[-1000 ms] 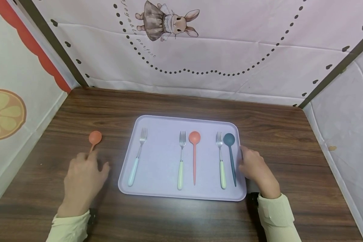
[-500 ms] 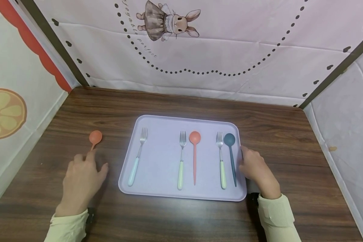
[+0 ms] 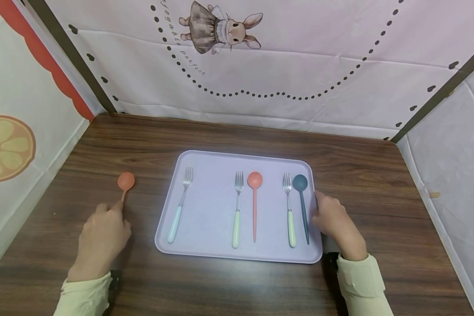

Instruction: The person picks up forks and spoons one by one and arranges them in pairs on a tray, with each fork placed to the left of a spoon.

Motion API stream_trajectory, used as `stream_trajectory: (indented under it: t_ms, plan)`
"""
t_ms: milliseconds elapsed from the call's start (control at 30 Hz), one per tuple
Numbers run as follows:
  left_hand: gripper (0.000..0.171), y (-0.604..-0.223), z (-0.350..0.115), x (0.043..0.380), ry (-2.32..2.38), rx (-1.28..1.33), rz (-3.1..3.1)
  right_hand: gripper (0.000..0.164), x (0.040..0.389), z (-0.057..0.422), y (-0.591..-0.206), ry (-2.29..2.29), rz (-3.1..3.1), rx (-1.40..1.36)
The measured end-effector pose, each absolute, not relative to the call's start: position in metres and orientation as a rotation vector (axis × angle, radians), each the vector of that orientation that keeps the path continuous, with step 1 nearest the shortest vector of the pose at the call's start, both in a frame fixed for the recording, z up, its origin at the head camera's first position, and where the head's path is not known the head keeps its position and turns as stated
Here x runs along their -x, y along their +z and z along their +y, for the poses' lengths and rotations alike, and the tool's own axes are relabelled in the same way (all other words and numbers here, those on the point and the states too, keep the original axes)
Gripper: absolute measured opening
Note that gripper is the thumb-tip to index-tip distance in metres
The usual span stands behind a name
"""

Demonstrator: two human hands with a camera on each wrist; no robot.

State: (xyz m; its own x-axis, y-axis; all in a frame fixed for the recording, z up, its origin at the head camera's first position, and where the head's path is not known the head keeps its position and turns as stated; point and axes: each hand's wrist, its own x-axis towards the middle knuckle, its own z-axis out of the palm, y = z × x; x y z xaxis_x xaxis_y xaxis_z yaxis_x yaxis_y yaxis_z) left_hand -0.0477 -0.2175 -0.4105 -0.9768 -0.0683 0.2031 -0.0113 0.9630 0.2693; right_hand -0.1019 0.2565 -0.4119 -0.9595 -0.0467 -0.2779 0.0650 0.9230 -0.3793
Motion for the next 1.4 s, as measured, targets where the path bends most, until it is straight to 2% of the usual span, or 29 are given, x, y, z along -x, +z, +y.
stream_trajectory:
  t_ms: [633,1033,1233,1400]
  plan:
    - [0.046,-0.4104,-0.2203,0.0461,-0.441,-0.052,-2.945,0.055,0.1006,0.2568,-0.4135,-0.557,2.799,-0.012]
    - [0.037,-0.4073,-0.2171,0.0484,-0.463,-0.044,-2.956,0.055,0.1017,0.257,-0.4129,-0.549,2.796,-0.024]
    - [0.048,-0.4048,-0.2132,0.0499,-0.467,-0.079,-2.974,0.054,0.1023,0.2563,-0.4122,-0.551,2.798,-0.017]
    - [0.045,-0.4036,-0.2111,0.0507,-0.482,-0.086,-2.979,0.053,0.1017,0.2558,-0.4115,-0.556,2.797,-0.009]
